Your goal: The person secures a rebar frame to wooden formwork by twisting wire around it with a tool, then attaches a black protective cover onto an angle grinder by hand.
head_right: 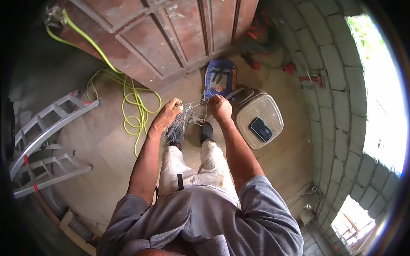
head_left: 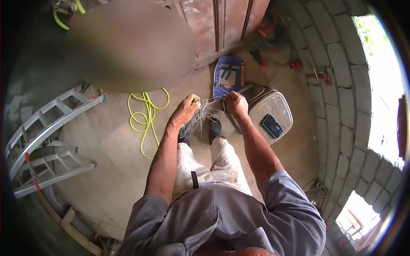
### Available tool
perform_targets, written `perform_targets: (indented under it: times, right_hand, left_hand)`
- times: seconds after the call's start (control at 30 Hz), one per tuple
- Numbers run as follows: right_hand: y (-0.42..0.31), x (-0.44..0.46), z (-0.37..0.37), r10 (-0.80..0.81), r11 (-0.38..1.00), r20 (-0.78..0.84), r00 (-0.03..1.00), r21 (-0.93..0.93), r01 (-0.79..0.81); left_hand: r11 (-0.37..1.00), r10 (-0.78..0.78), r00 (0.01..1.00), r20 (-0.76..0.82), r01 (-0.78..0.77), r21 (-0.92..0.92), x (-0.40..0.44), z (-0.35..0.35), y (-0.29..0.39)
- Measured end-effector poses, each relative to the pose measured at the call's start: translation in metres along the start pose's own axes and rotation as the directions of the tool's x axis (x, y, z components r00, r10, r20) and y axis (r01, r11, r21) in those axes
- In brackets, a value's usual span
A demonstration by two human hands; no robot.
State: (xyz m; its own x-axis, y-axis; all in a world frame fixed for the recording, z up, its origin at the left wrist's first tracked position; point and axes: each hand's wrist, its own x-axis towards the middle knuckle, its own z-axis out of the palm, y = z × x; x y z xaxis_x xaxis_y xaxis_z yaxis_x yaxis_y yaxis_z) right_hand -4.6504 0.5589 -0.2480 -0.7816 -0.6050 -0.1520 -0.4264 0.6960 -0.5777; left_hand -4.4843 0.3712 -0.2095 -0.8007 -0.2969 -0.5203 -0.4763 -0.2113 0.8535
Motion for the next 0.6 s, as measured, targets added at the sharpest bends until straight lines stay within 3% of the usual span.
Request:
perform_targets:
  times: [0.07, 0.1, 0.17, 0.2, 0.27, 0.33, 0.43, 0.47, 0.5, 0.6]
  right_hand:
    - [0.003, -0.001, 0.004, 0.024, 1.000, -0.005, 1.000, 0.005, -0.024]
    - [0.016, 0.003, 0.011, 0.112, 0.972, 0.175, 0.978, 0.184, -0.145]
    - [0.009, 0.009, -0.011, 0.048, 0.983, 0.358, 0.933, 0.147, -0.107]
    - [0.005, 0.007, -0.014, 0.011, 0.994, 0.273, 0.962, 0.103, -0.041]
    - [-0.009, 0.007, -0.028, -0.043, 0.998, 0.190, 0.981, 0.049, 0.034]
    - [-0.051, -0.002, -0.054, 0.066, 0.854, -0.004, 0.998, 0.517, -0.054]
    - [-0.057, -0.011, -0.053, -0.169, 0.956, 0.044, 0.985, 0.252, 0.153]
    - [-0.064, -0.012, -0.054, -0.192, 0.969, -0.043, 0.980, 0.149, 0.197]
    - [-0.064, -0.009, -0.059, -0.192, 0.968, -0.048, 0.980, 0.154, 0.197]
    - [-0.067, 0.005, -0.078, -0.295, 0.916, 0.142, 0.945, 0.325, 0.237]
  left_hand:
    - [0.995, 0.058, 0.998, -0.031, -0.055, 0.083, -0.016, -0.002, 0.025]
    - [0.994, 0.068, 0.997, -0.041, -0.065, 0.085, -0.015, -0.005, 0.024]
    - [0.933, 0.250, 0.968, -0.036, -0.231, 0.276, -0.015, -0.010, 0.016]
    - [0.934, 0.246, 0.968, -0.042, -0.225, 0.277, -0.016, -0.010, 0.013]
    - [0.959, 0.263, 0.965, 0.005, -0.262, 0.109, -0.015, -0.006, 0.021]
    - [0.967, 0.250, 0.968, -0.007, -0.249, 0.049, -0.015, 0.004, 0.028]
    - [0.972, 0.234, 0.972, -0.013, -0.234, -0.019, -0.015, 0.019, 0.038]
    - [0.973, 0.232, 0.972, -0.029, -0.231, 0.028, -0.018, 0.024, 0.046]
    - [0.971, 0.231, 0.972, -0.047, -0.227, 0.076, -0.020, 0.028, 0.056]
    - [0.961, 0.200, 0.980, -0.009, -0.194, 0.198, -0.016, 0.026, 0.070]
